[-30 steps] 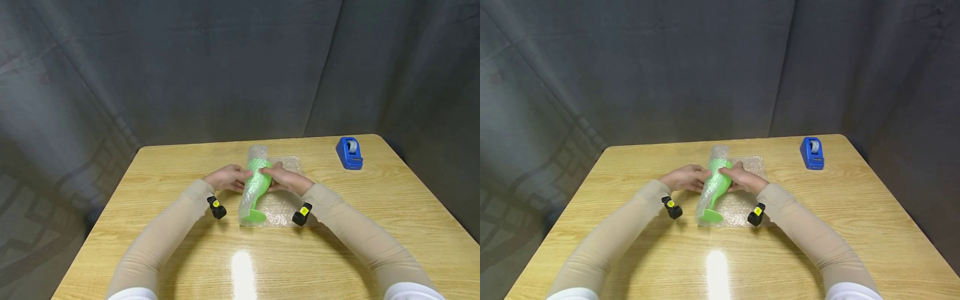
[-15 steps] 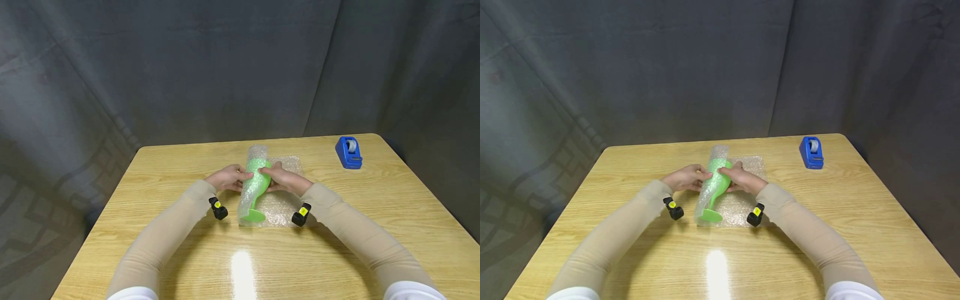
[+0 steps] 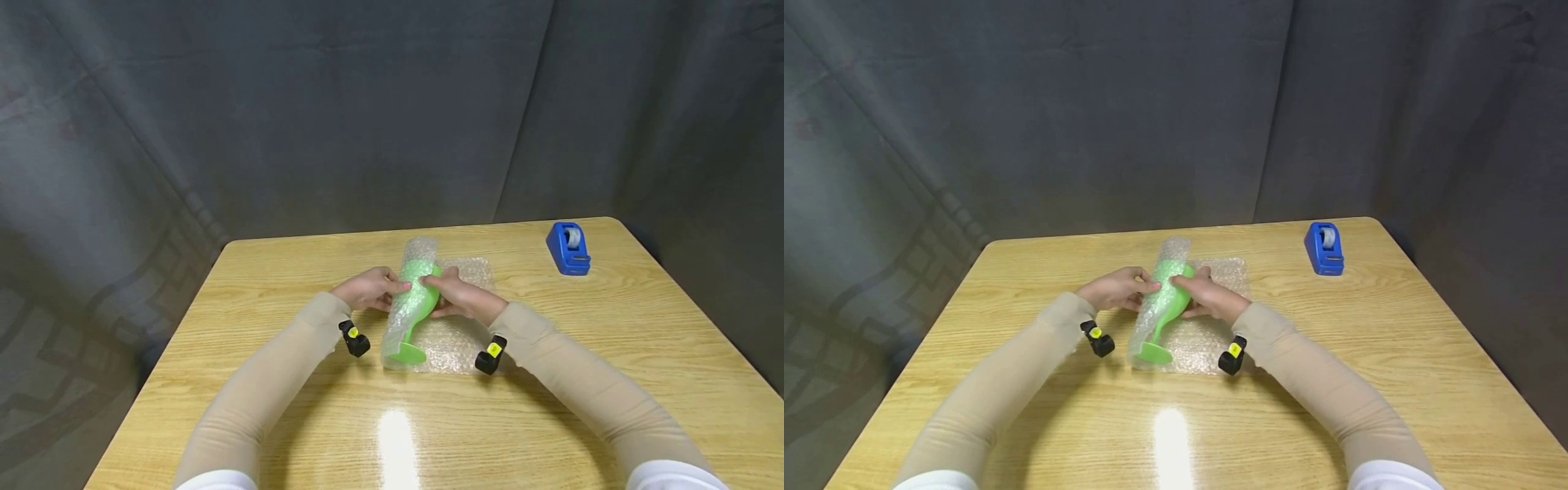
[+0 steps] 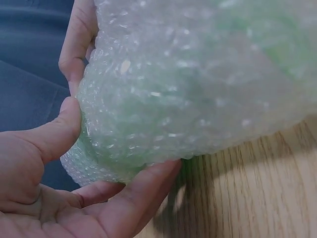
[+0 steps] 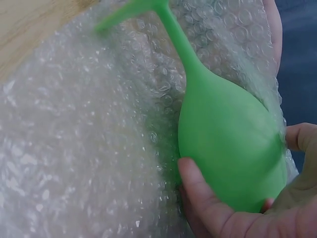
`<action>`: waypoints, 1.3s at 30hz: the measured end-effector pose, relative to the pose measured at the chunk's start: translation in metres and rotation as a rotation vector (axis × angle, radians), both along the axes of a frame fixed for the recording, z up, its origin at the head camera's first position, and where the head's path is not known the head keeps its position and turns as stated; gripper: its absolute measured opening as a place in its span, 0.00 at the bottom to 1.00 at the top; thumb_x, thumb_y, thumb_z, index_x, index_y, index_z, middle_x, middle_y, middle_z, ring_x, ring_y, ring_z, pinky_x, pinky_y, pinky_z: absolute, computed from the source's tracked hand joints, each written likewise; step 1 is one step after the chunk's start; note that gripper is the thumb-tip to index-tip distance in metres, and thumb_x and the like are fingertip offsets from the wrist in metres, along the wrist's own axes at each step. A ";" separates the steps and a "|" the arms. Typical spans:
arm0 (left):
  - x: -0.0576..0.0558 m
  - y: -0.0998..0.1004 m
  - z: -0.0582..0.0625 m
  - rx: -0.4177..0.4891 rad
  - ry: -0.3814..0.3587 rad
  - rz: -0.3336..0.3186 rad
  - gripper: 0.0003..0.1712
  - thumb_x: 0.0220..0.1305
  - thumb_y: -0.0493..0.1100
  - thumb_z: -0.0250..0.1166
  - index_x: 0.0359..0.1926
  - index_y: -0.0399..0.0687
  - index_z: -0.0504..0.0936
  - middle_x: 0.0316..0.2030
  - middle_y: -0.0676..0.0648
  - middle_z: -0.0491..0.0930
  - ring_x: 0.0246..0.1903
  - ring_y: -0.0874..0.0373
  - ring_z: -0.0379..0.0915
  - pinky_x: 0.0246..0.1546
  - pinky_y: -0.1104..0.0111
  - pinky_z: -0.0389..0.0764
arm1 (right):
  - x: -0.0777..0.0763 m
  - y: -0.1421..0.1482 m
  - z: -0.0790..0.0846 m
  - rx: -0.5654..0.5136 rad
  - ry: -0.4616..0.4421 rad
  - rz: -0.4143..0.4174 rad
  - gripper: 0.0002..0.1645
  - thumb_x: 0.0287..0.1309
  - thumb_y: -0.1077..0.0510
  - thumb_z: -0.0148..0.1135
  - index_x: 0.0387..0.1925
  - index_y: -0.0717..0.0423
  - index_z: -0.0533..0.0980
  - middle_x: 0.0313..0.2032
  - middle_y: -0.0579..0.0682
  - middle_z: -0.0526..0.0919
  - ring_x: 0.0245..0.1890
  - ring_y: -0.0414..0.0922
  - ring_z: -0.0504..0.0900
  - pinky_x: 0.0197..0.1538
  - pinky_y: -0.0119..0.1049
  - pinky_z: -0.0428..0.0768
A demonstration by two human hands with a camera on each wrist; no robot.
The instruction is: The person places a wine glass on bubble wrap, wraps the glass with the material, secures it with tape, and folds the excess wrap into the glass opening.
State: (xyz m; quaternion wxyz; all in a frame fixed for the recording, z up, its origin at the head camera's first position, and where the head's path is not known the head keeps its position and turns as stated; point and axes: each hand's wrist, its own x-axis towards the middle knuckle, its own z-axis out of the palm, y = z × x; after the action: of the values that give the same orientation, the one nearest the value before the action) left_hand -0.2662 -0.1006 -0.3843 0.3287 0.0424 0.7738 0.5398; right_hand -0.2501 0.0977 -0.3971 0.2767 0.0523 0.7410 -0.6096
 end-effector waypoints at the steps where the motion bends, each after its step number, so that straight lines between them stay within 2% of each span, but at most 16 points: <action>1: 0.001 0.001 0.001 -0.001 0.003 -0.002 0.18 0.69 0.47 0.60 0.46 0.37 0.67 0.40 0.44 0.75 0.35 0.56 0.77 0.41 0.64 0.84 | 0.000 0.001 -0.001 0.002 -0.002 0.019 0.44 0.67 0.50 0.51 0.64 0.64 0.34 0.48 0.64 0.64 0.34 0.49 0.79 0.44 0.42 0.85; 6: 0.005 0.006 0.005 -0.030 0.047 -0.017 0.20 0.67 0.47 0.63 0.47 0.36 0.67 0.42 0.43 0.75 0.38 0.54 0.78 0.44 0.61 0.84 | -0.003 0.011 -0.003 -0.005 -0.041 0.075 0.35 0.67 0.48 0.50 0.58 0.62 0.42 0.43 0.59 0.69 0.36 0.48 0.79 0.43 0.41 0.85; 9: 0.008 0.010 0.007 -0.074 0.088 -0.011 0.21 0.65 0.48 0.65 0.44 0.38 0.67 0.40 0.44 0.72 0.38 0.54 0.76 0.44 0.61 0.83 | -0.005 0.017 -0.005 -0.043 -0.062 0.092 0.33 0.66 0.47 0.51 0.57 0.61 0.45 0.44 0.59 0.67 0.37 0.49 0.77 0.42 0.41 0.86; 12: 0.011 0.015 0.009 -0.107 0.125 0.002 0.22 0.64 0.49 0.66 0.43 0.39 0.66 0.39 0.44 0.70 0.38 0.54 0.74 0.42 0.62 0.84 | -0.005 0.021 -0.004 -0.060 -0.088 0.098 0.36 0.66 0.48 0.50 0.61 0.60 0.43 0.53 0.61 0.62 0.41 0.51 0.76 0.43 0.42 0.85; 17: 0.015 0.020 0.010 -0.123 0.166 0.014 0.23 0.62 0.49 0.67 0.44 0.38 0.67 0.41 0.43 0.71 0.40 0.52 0.76 0.40 0.62 0.85 | -0.009 0.028 -0.008 -0.065 -0.113 0.104 0.50 0.64 0.47 0.53 0.68 0.61 0.32 0.65 0.64 0.49 0.49 0.55 0.73 0.46 0.43 0.85; 19: 0.016 0.021 0.010 -0.129 0.181 0.012 0.24 0.62 0.50 0.67 0.44 0.38 0.67 0.42 0.43 0.72 0.40 0.51 0.77 0.40 0.62 0.85 | -0.011 0.031 -0.009 -0.054 -0.110 0.110 0.49 0.63 0.47 0.53 0.68 0.62 0.35 0.65 0.63 0.49 0.47 0.54 0.73 0.44 0.40 0.85; 21: 0.017 0.022 0.011 -0.145 0.198 0.009 0.24 0.62 0.51 0.67 0.44 0.38 0.67 0.41 0.42 0.72 0.40 0.51 0.77 0.40 0.61 0.85 | -0.009 0.031 -0.006 -0.027 -0.103 0.124 0.43 0.64 0.47 0.51 0.67 0.61 0.41 0.64 0.62 0.52 0.46 0.52 0.73 0.43 0.38 0.85; 24: 0.018 0.023 0.011 -0.181 0.229 0.004 0.25 0.61 0.52 0.67 0.44 0.39 0.67 0.40 0.43 0.72 0.38 0.52 0.77 0.40 0.60 0.85 | -0.011 0.032 -0.005 0.026 -0.079 0.139 0.33 0.64 0.47 0.50 0.62 0.59 0.53 0.59 0.58 0.62 0.41 0.48 0.75 0.40 0.35 0.84; 26: 0.018 0.024 0.011 -0.199 0.241 0.002 0.25 0.61 0.53 0.67 0.43 0.39 0.68 0.40 0.43 0.72 0.38 0.52 0.76 0.40 0.59 0.84 | -0.009 0.033 -0.003 0.067 -0.042 0.156 0.30 0.65 0.47 0.49 0.59 0.60 0.55 0.52 0.56 0.65 0.37 0.45 0.74 0.40 0.35 0.83; 28: 0.019 0.024 0.010 -0.213 0.250 0.002 0.25 0.61 0.54 0.67 0.43 0.40 0.68 0.39 0.44 0.71 0.37 0.52 0.75 0.41 0.58 0.84 | -0.007 0.033 0.001 0.129 0.019 0.150 0.24 0.64 0.48 0.51 0.50 0.61 0.60 0.41 0.53 0.69 0.30 0.42 0.73 0.38 0.34 0.82; 30: 0.019 0.024 0.011 -0.211 0.247 0.005 0.25 0.61 0.54 0.67 0.42 0.40 0.67 0.38 0.44 0.71 0.37 0.52 0.75 0.40 0.59 0.84 | -0.005 0.033 0.005 0.203 0.103 0.134 0.20 0.63 0.48 0.54 0.40 0.60 0.61 0.34 0.50 0.66 0.28 0.42 0.70 0.38 0.34 0.79; 33: 0.020 0.024 0.011 -0.212 0.240 0.009 0.25 0.61 0.54 0.67 0.42 0.40 0.67 0.37 0.45 0.70 0.37 0.53 0.74 0.40 0.59 0.84 | -0.003 0.031 0.012 0.328 0.234 0.097 0.22 0.60 0.49 0.60 0.37 0.61 0.61 0.36 0.55 0.65 0.34 0.48 0.68 0.43 0.39 0.76; 35: 0.020 0.024 0.011 -0.214 0.238 0.010 0.25 0.61 0.54 0.68 0.41 0.41 0.67 0.36 0.46 0.69 0.36 0.54 0.74 0.40 0.59 0.84 | -0.002 0.028 0.016 0.392 0.316 0.081 0.27 0.59 0.50 0.62 0.43 0.66 0.60 0.41 0.58 0.62 0.41 0.51 0.66 0.47 0.42 0.73; 37: 0.021 0.025 0.012 -0.223 0.247 0.009 0.25 0.60 0.55 0.68 0.39 0.42 0.66 0.34 0.47 0.68 0.32 0.55 0.72 0.39 0.60 0.83 | 0.000 0.026 0.021 0.449 0.400 0.085 0.30 0.59 0.52 0.64 0.47 0.67 0.59 0.43 0.59 0.62 0.42 0.53 0.65 0.44 0.43 0.71; 39: 0.021 0.025 0.012 -0.230 0.257 0.007 0.24 0.60 0.55 0.67 0.36 0.43 0.65 0.31 0.48 0.67 0.28 0.57 0.69 0.36 0.61 0.82 | 0.000 0.024 0.024 0.500 0.491 0.099 0.27 0.57 0.55 0.66 0.45 0.66 0.62 0.38 0.57 0.64 0.37 0.51 0.66 0.39 0.40 0.70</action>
State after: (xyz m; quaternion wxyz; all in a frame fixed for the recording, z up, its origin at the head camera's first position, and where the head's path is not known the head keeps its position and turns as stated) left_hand -0.2457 -0.0756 -0.3726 0.2280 0.0705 0.8664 0.4387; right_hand -0.2499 0.1219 -0.3727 0.0982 -0.0657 0.9133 -0.3897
